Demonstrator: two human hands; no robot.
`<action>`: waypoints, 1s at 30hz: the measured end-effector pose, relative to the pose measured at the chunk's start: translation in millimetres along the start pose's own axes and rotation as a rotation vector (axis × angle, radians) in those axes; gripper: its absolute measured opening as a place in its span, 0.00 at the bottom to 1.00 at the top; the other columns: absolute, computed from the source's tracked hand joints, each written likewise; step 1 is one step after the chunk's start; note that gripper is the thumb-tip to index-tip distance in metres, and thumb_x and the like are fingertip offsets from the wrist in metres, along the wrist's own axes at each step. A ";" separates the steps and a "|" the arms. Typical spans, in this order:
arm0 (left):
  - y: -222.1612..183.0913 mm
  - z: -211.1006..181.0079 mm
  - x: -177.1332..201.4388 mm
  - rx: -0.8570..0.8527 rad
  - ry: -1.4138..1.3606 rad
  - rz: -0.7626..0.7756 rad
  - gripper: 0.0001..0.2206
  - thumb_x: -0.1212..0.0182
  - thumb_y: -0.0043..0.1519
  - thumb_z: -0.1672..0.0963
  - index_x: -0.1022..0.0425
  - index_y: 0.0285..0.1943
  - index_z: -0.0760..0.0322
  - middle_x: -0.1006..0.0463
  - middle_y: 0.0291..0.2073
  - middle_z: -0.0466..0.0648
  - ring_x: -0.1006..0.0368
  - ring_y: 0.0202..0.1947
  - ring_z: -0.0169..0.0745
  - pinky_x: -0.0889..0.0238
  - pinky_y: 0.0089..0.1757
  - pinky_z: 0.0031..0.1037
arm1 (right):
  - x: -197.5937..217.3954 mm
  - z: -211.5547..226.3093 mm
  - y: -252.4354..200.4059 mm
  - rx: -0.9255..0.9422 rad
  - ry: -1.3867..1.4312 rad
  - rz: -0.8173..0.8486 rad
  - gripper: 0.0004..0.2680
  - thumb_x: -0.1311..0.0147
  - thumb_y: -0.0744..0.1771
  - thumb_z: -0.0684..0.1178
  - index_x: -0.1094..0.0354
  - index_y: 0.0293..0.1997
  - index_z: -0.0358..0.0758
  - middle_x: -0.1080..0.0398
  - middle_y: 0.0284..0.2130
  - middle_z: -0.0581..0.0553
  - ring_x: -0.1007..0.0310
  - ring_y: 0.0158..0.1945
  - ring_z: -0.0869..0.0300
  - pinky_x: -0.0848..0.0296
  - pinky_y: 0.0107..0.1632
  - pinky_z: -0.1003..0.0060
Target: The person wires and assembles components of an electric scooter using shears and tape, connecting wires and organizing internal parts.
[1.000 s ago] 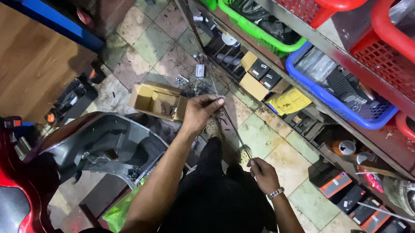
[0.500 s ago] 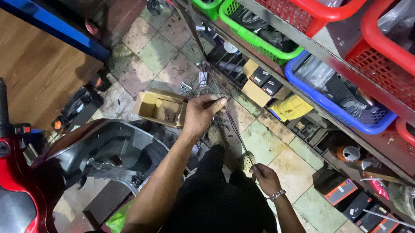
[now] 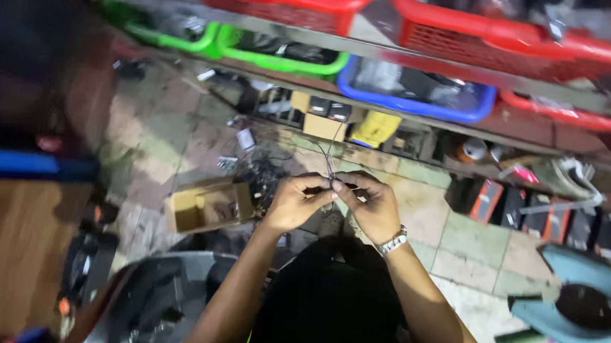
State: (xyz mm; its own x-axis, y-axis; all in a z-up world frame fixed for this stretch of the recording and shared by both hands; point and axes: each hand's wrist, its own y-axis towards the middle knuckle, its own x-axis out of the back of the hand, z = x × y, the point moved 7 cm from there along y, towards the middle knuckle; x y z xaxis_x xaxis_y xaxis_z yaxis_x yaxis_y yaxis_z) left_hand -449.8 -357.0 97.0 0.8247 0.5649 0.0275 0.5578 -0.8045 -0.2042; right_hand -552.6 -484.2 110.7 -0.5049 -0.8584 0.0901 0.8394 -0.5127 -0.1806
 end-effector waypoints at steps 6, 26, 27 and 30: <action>8.3 -2.8 -30.6 0.044 0.089 0.217 0.07 0.32 0.62 0.59 0.18 0.45 0.72 0.19 0.30 0.45 0.25 0.30 0.27 0.30 0.33 0.20 | 23.2 -12.9 -28.8 -0.077 0.120 -0.188 0.08 0.36 0.66 0.45 0.22 0.45 0.32 0.20 0.37 0.47 0.24 0.40 0.66 0.26 0.43 0.71; 75.8 23.9 -113.9 0.111 0.801 0.359 0.17 0.34 0.62 0.47 0.19 0.52 0.59 0.16 0.38 0.51 0.19 0.34 0.47 0.28 0.42 0.37 | 237.1 -14.2 -172.3 0.059 0.161 -0.926 0.04 0.46 0.73 0.42 0.30 0.49 0.33 0.26 0.34 0.47 0.29 0.36 0.66 0.30 0.42 0.71; 74.8 30.6 -112.3 0.117 0.811 0.378 0.17 0.34 0.62 0.47 0.19 0.52 0.59 0.16 0.38 0.51 0.19 0.34 0.47 0.28 0.42 0.37 | 247.1 -9.4 -188.3 0.099 0.165 -0.975 0.03 0.47 0.73 0.41 0.31 0.50 0.33 0.26 0.35 0.47 0.28 0.36 0.66 0.30 0.42 0.71; 94.4 39.0 -123.5 -0.128 0.861 0.377 0.18 0.37 0.62 0.48 0.19 0.53 0.61 0.17 0.41 0.58 0.20 0.42 0.57 0.29 0.45 0.39 | 277.2 10.3 -230.5 0.152 -0.044 -1.102 0.03 0.48 0.76 0.40 0.32 0.54 0.31 0.27 0.37 0.47 0.29 0.38 0.66 0.31 0.41 0.72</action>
State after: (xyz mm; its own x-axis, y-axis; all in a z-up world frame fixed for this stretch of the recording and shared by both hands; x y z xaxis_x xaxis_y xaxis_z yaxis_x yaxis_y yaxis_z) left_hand -502.7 -495.6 36.2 0.7094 -0.0251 0.7044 0.2042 -0.9492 -0.2395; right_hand -884.0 -604.1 187.4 -0.9842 0.0697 0.1628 -0.0467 -0.9889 0.1411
